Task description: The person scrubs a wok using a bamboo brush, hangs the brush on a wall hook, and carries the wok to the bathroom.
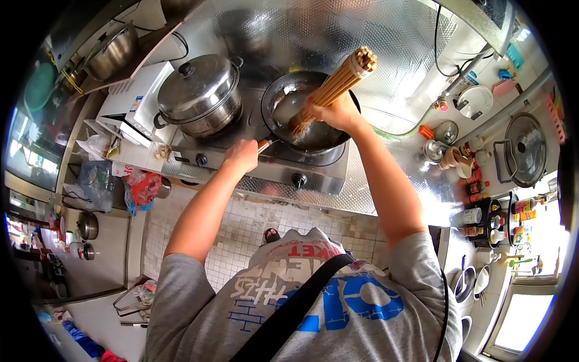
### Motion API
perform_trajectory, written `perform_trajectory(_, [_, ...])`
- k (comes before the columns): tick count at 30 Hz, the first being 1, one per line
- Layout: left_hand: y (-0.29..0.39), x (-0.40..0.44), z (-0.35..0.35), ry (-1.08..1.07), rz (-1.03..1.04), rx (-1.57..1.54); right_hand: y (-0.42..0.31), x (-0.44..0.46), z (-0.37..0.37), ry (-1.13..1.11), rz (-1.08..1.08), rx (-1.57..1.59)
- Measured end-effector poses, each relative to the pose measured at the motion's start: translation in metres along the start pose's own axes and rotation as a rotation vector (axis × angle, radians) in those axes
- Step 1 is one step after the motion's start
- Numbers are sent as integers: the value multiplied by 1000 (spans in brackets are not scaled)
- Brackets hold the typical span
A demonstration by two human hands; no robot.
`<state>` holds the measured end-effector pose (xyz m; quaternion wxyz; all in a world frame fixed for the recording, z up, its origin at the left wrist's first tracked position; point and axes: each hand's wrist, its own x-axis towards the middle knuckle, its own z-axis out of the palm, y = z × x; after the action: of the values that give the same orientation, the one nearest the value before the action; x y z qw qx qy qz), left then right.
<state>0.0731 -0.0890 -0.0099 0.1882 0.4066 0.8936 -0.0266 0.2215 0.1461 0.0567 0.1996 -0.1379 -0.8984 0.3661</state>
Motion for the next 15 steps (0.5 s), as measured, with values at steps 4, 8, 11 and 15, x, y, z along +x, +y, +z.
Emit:
perform_trajectory(4, [0,1,0,5,16,9,-1,-1,19,215,-366,75])
perform_trajectory(8, [1,-1,-2,1,-1,4,2,-3,15,65,-275,88])
perform_trajectory(11, [0,1,-2,-6,1,3,-19,12,-6,-80,41,229])
perform_trajectory(15, [2,-5,-4,34,14,4,-21,42,15,-135,-109,313])
